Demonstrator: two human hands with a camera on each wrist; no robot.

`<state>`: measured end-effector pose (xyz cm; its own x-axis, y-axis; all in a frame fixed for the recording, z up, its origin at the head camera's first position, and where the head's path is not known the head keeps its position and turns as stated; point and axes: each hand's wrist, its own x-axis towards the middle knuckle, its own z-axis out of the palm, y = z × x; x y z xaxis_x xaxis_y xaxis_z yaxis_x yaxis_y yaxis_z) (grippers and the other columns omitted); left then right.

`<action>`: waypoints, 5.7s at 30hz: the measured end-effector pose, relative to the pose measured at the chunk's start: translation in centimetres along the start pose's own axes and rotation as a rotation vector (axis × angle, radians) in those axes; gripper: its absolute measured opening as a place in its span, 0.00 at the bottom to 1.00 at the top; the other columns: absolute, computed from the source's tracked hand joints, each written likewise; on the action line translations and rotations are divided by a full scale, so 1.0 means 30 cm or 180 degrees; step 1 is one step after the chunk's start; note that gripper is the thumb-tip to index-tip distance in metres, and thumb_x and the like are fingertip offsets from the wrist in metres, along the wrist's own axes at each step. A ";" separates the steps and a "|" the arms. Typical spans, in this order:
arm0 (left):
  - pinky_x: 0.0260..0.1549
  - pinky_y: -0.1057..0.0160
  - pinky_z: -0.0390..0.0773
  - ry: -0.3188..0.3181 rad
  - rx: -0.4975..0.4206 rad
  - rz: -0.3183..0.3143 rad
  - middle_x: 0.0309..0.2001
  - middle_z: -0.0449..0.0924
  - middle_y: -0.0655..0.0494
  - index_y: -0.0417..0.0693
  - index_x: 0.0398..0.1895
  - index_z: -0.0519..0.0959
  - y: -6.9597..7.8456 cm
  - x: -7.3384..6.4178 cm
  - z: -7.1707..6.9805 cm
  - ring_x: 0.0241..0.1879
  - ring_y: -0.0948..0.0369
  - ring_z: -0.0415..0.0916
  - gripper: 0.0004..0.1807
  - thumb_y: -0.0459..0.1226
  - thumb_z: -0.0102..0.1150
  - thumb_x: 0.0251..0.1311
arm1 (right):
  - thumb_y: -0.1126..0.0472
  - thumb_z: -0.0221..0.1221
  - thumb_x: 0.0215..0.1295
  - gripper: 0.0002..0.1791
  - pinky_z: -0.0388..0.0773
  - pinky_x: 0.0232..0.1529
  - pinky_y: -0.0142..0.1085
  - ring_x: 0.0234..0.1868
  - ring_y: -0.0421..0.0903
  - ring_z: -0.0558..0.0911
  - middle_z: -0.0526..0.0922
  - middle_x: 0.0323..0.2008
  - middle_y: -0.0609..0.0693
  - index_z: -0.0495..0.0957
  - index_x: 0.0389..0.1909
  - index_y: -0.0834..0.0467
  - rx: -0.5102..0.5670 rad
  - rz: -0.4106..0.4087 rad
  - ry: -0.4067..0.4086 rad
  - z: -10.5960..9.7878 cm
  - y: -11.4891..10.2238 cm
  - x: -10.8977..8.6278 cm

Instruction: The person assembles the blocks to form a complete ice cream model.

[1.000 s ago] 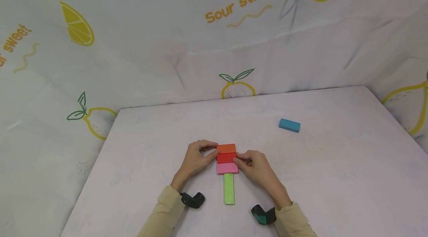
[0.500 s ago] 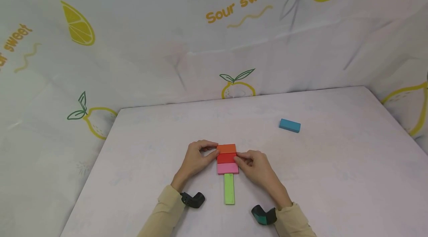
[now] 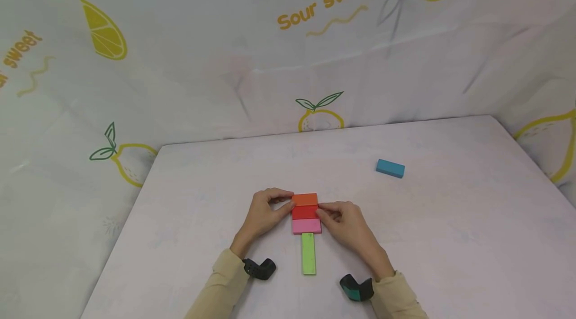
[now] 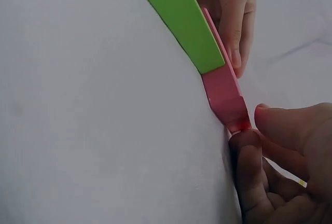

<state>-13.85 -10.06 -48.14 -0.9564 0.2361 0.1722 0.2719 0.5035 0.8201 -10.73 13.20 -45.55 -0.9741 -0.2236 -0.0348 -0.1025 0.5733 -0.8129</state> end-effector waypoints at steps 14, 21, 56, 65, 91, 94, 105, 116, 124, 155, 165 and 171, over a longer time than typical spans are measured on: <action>0.51 0.63 0.82 0.0028 -0.0009 0.0013 0.46 0.90 0.51 0.43 0.48 0.88 0.000 0.003 0.002 0.47 0.56 0.84 0.13 0.37 0.69 0.62 | 0.61 0.63 0.70 0.15 0.76 0.28 0.27 0.28 0.43 0.78 0.86 0.34 0.55 0.80 0.54 0.62 -0.0395 0.0119 0.0336 -0.074 0.011 0.016; 0.51 0.63 0.82 0.0018 0.0009 0.0011 0.46 0.90 0.51 0.44 0.49 0.88 -0.002 0.002 0.002 0.48 0.56 0.84 0.13 0.38 0.69 0.62 | 0.60 0.62 0.70 0.17 0.74 0.28 0.28 0.28 0.44 0.77 0.85 0.35 0.56 0.80 0.56 0.63 -0.0494 0.0107 0.0411 -0.119 0.039 0.020; 0.51 0.63 0.81 0.0031 -0.0002 0.0031 0.46 0.90 0.51 0.44 0.49 0.88 -0.003 -0.003 0.004 0.47 0.56 0.83 0.14 0.38 0.69 0.62 | 0.57 0.54 0.74 0.29 0.71 0.30 0.36 0.36 0.62 0.82 0.81 0.41 0.74 0.65 0.69 0.70 -0.0938 0.0362 0.0873 -0.369 0.247 0.068; 0.51 0.62 0.81 0.0004 0.0012 0.0087 0.47 0.90 0.51 0.44 0.50 0.88 -0.008 0.002 0.001 0.48 0.56 0.84 0.14 0.38 0.69 0.63 | 0.53 0.47 0.77 0.33 0.76 0.31 0.47 0.34 0.60 0.81 0.81 0.37 0.71 0.56 0.74 0.70 -0.1040 0.0571 0.0599 -0.400 0.264 0.091; 0.51 0.63 0.81 -0.0003 0.0026 0.0074 0.47 0.90 0.51 0.44 0.50 0.88 -0.002 0.000 -0.003 0.48 0.57 0.84 0.14 0.38 0.69 0.63 | 0.58 0.44 0.80 0.27 0.67 0.26 0.35 0.23 0.45 0.74 0.82 0.22 0.53 0.60 0.71 0.70 -0.1079 0.0640 0.0410 -0.399 0.250 0.099; 0.52 0.63 0.81 -0.0001 0.0013 0.0052 0.47 0.90 0.52 0.44 0.50 0.88 -0.002 -0.001 -0.002 0.48 0.57 0.84 0.14 0.39 0.69 0.63 | 0.58 0.45 0.80 0.27 0.67 0.26 0.35 0.22 0.45 0.74 0.81 0.21 0.53 0.60 0.71 0.70 -0.1078 0.0647 0.0413 -0.397 0.247 0.097; 0.51 0.63 0.81 0.0023 0.0032 0.0043 0.47 0.90 0.52 0.44 0.50 0.88 0.000 -0.003 0.001 0.48 0.57 0.84 0.14 0.39 0.69 0.63 | 0.59 0.48 0.79 0.26 0.71 0.26 0.34 0.23 0.42 0.78 0.83 0.23 0.52 0.61 0.71 0.70 -0.0942 0.0684 0.0258 -0.410 0.243 0.102; 0.51 0.63 0.81 0.0020 0.0035 0.0063 0.47 0.90 0.52 0.45 0.50 0.88 0.000 -0.003 0.000 0.48 0.57 0.84 0.14 0.39 0.69 0.63 | 0.60 0.50 0.79 0.24 0.70 0.29 0.35 0.25 0.43 0.76 0.85 0.24 0.53 0.64 0.68 0.69 -0.0943 0.0585 0.0123 -0.400 0.223 0.105; 0.51 0.62 0.81 0.0025 0.0041 0.0059 0.47 0.90 0.52 0.45 0.50 0.88 -0.003 -0.001 0.001 0.48 0.57 0.84 0.14 0.39 0.69 0.63 | 0.61 0.52 0.77 0.23 0.69 0.28 0.36 0.24 0.43 0.74 0.82 0.22 0.52 0.66 0.67 0.69 -0.0928 0.0450 0.0043 -0.346 0.183 0.115; 0.49 0.63 0.81 0.0050 0.0081 0.0133 0.46 0.90 0.53 0.45 0.50 0.88 -0.015 -0.001 0.003 0.46 0.58 0.83 0.14 0.39 0.69 0.63 | 0.62 0.54 0.76 0.22 0.69 0.26 0.36 0.22 0.43 0.74 0.78 0.21 0.51 0.68 0.67 0.66 -0.0834 0.0360 -0.0086 -0.256 0.112 0.130; 0.49 0.63 0.80 0.0053 0.0051 0.0160 0.45 0.90 0.53 0.45 0.49 0.88 -0.015 -0.001 0.001 0.46 0.57 0.83 0.13 0.39 0.69 0.63 | 0.62 0.55 0.75 0.22 0.70 0.27 0.36 0.23 0.44 0.73 0.76 0.21 0.51 0.69 0.67 0.64 -0.0805 0.0480 -0.0138 -0.213 0.077 0.135; 0.49 0.62 0.81 0.0052 0.0070 0.0155 0.46 0.90 0.53 0.45 0.49 0.88 -0.013 -0.002 0.001 0.47 0.58 0.83 0.13 0.39 0.69 0.63 | 0.62 0.56 0.75 0.22 0.70 0.27 0.35 0.22 0.44 0.73 0.75 0.22 0.52 0.70 0.66 0.63 -0.0802 0.0443 -0.0146 -0.189 0.063 0.138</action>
<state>-13.91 -10.25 -48.49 -0.9435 0.2472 0.2205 0.3202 0.5098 0.7985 -16.11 17.83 -43.93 -0.9728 -0.1610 -0.1668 -0.0209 0.7774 -0.6287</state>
